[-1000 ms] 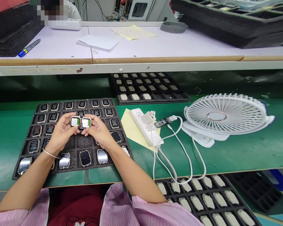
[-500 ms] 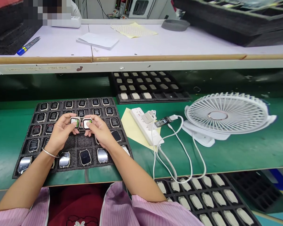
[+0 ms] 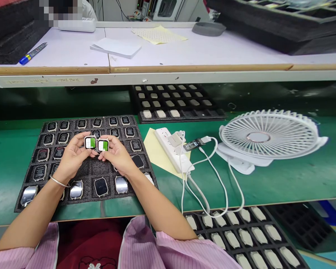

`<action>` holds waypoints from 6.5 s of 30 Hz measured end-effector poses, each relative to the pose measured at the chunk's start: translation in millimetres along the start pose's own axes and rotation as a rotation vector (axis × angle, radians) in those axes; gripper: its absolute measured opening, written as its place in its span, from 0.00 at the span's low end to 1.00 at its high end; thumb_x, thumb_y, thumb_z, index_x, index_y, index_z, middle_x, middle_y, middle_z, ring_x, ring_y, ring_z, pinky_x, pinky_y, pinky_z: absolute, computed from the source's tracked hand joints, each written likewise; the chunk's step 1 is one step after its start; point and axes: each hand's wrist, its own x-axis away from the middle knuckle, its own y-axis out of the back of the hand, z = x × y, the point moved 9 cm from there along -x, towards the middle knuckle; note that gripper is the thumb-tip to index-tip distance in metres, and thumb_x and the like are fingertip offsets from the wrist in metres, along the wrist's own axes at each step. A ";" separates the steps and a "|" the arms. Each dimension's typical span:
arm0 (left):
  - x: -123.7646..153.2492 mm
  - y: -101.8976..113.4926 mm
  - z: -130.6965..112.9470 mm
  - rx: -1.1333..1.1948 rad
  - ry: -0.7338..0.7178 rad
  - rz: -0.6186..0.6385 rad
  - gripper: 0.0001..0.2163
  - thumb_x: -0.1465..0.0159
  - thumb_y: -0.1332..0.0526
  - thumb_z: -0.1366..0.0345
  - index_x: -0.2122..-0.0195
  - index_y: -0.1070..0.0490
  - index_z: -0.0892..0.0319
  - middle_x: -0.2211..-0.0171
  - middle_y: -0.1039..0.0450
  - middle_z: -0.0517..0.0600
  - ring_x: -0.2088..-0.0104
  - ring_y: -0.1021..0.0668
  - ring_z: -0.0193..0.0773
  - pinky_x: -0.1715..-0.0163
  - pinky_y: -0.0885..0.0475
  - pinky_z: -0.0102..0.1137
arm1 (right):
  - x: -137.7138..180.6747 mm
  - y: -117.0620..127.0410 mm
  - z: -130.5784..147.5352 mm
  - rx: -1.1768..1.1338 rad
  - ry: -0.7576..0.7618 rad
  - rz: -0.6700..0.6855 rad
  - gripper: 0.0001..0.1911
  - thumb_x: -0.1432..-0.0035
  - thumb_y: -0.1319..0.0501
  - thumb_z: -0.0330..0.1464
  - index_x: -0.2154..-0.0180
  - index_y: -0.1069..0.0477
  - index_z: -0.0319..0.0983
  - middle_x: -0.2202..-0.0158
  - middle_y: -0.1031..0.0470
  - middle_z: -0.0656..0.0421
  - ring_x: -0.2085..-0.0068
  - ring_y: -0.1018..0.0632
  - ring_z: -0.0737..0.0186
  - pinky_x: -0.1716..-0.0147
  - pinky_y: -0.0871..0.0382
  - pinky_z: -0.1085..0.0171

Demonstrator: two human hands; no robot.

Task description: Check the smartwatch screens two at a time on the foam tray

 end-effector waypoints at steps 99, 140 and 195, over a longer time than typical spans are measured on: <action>0.0 7.9 9.5 0.106 0.165 -0.106 0.15 0.39 0.41 0.60 0.53 0.30 0.60 0.73 0.24 0.47 0.77 0.19 0.37 0.73 0.22 0.31 | -1.9 5.6 0.4 -0.186 -0.062 -0.033 0.16 0.44 0.40 0.35 0.53 0.30 0.41 0.65 0.19 0.58 0.73 0.20 0.61 0.71 0.28 0.62; -0.3 3.7 6.6 0.035 0.056 -0.047 0.24 0.50 0.39 0.74 0.50 0.32 0.58 0.56 0.23 0.50 0.73 0.19 0.30 0.67 0.21 0.29 | 2.4 -1.8 6.5 -0.027 0.023 0.009 0.25 0.54 0.34 0.27 0.52 0.33 0.45 0.64 0.26 0.62 0.70 0.24 0.65 0.68 0.29 0.62; 0.9 5.4 12.9 0.123 0.187 -0.077 0.18 0.41 0.38 0.59 0.51 0.32 0.60 0.71 0.24 0.46 0.76 0.18 0.36 0.71 0.21 0.31 | 2.5 -0.6 4.7 -0.016 -0.005 -0.002 0.23 0.51 0.34 0.29 0.53 0.33 0.44 0.66 0.25 0.64 0.72 0.23 0.67 0.70 0.31 0.64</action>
